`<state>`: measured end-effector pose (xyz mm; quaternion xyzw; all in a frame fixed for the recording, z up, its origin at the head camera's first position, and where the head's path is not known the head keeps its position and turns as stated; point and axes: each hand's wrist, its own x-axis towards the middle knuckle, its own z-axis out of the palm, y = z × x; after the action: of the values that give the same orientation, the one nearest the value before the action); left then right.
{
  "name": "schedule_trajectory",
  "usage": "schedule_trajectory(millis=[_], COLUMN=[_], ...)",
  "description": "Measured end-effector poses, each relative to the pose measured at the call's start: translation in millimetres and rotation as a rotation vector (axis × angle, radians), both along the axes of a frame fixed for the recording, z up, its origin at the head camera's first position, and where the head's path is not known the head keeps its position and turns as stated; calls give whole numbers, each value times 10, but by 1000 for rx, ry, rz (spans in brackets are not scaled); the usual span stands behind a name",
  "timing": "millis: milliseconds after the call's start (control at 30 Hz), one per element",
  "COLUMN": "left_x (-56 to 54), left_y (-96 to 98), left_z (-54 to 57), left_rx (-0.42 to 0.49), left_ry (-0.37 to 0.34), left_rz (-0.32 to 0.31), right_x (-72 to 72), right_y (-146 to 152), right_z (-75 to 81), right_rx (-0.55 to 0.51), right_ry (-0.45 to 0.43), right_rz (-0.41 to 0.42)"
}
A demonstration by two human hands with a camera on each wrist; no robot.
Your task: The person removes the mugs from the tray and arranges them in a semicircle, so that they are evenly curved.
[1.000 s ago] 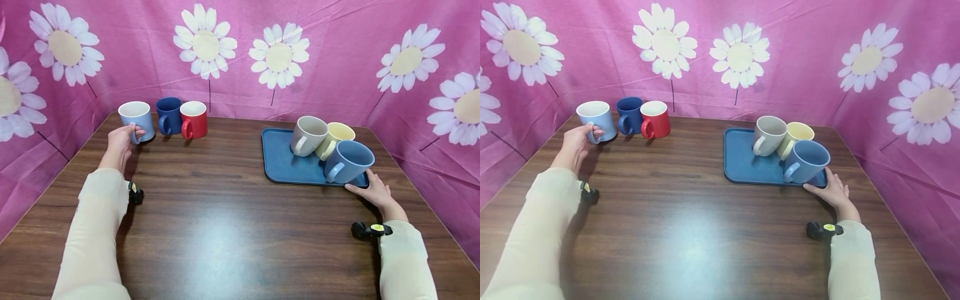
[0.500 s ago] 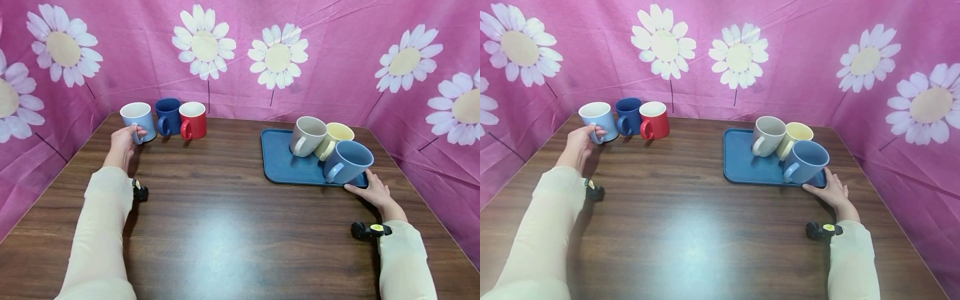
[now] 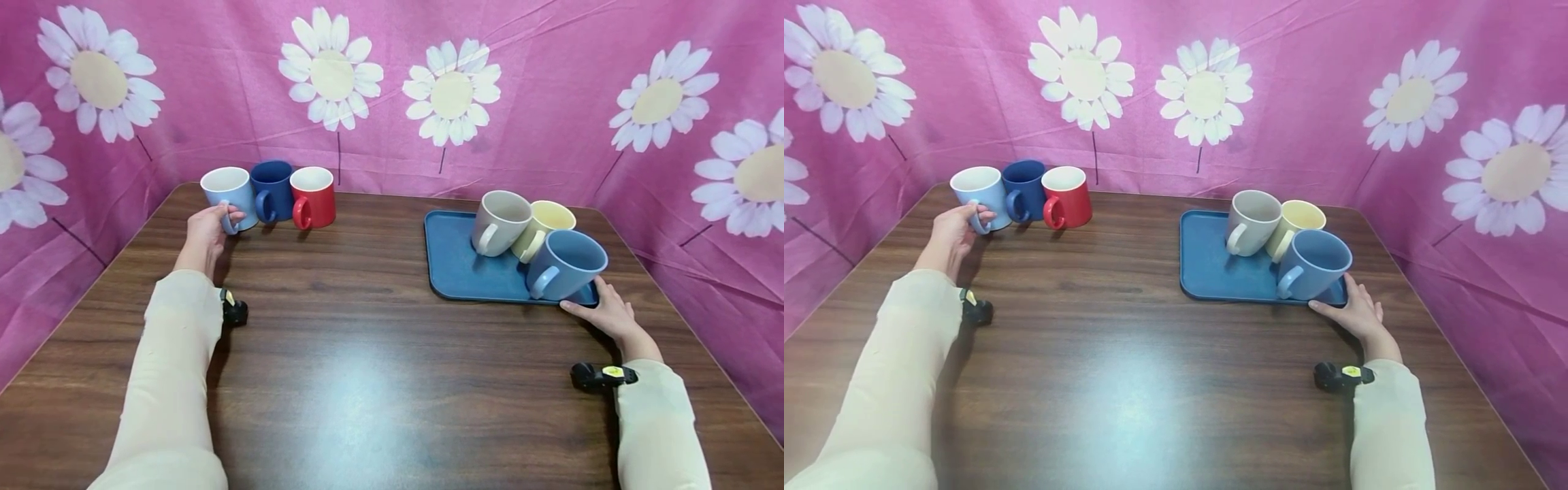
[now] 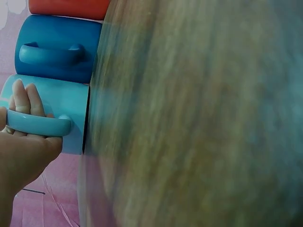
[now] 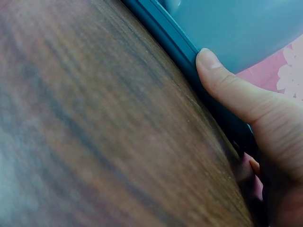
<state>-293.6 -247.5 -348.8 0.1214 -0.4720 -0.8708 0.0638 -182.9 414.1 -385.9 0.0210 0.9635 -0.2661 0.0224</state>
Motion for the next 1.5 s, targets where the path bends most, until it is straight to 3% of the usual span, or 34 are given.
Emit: schedule_trajectory(millis=[200,400,833,933,1167,1500], left_x=[-8,-14,67,86,123,221], left_y=[-38,-60,-130,-131,-159,-122], left_z=[1,16,97,109,120,196], left_rx=[12,-54,-370,-394,-327,-554], left_ry=[7,0,-48,-69,-79,-99], left_rz=[-2,-32,-184,-177,-147,-73], right_x=[-24,-38,-26,-22,-12,1], right_y=[-25,-36,-33,-33,-30,-15], right_z=[10,26,29,29,20,10], right_rx=[-6,-4,10,10,8,9], right_ry=[-13,-14,-10,-8,-9,-16], right_rz=[3,-2,-6,-8,-9,-15])
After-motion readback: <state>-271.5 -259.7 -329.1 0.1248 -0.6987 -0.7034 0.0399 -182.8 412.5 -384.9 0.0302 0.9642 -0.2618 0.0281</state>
